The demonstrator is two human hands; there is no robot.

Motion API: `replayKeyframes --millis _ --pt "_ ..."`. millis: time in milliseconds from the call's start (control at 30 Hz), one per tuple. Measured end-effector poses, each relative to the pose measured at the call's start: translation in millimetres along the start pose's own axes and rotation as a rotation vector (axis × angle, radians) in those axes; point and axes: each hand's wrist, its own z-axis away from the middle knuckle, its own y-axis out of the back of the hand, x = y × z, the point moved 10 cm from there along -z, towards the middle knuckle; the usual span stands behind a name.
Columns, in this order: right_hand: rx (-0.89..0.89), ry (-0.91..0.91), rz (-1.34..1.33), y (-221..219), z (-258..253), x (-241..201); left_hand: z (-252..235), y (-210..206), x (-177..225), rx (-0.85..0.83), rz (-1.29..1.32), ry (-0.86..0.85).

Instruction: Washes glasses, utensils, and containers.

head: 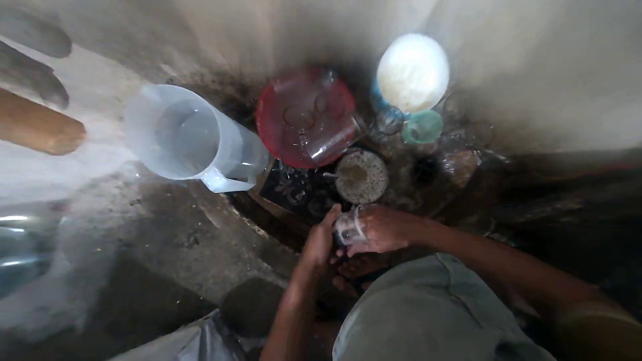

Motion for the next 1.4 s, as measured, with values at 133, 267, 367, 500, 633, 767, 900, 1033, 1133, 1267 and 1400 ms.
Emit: replayKeyframes --millis 133,267,367,500,633,767,900,1033,1133,1267,1400 --pt "0.214 0.120 0.049 26 -4 -17 2 -10 -10 -0.066 0.282 0.023" --pt "0.391 -0.396 -0.482 45 6 34 15 20 19 0.318 0.184 -0.501" --pt "0.603 -0.590 -1.044 26 24 52 48 22 49 0.471 -0.186 -0.969" --pt "0.700 -0.773 -1.065 16 30 52 74 -10 47 0.594 -0.664 -1.293" --pt "0.800 -0.630 -0.717 23 31 40 65 -12 41 0.585 -0.494 -1.123" --pt "0.817 -0.376 -0.547 30 40 24 16 -12 3 0.278 0.307 -0.299" --pt "0.533 -0.018 -0.247 41 50 -2 8 -63 -31 -0.359 0.545 0.214" --pt "0.415 -0.035 -0.207 37 75 15 -10 -47 -8 0.048 0.192 -0.164" --pt "0.582 -0.220 -0.222 43 99 31 -10 -68 16 0.003 0.102 -0.527" --pt "0.837 -0.612 -0.134 61 138 62 -14 -82 25 -0.061 -0.223 -0.624" --pt "0.657 -0.855 0.200 71 148 109 -35 -38 53 0.412 -0.893 -0.786"
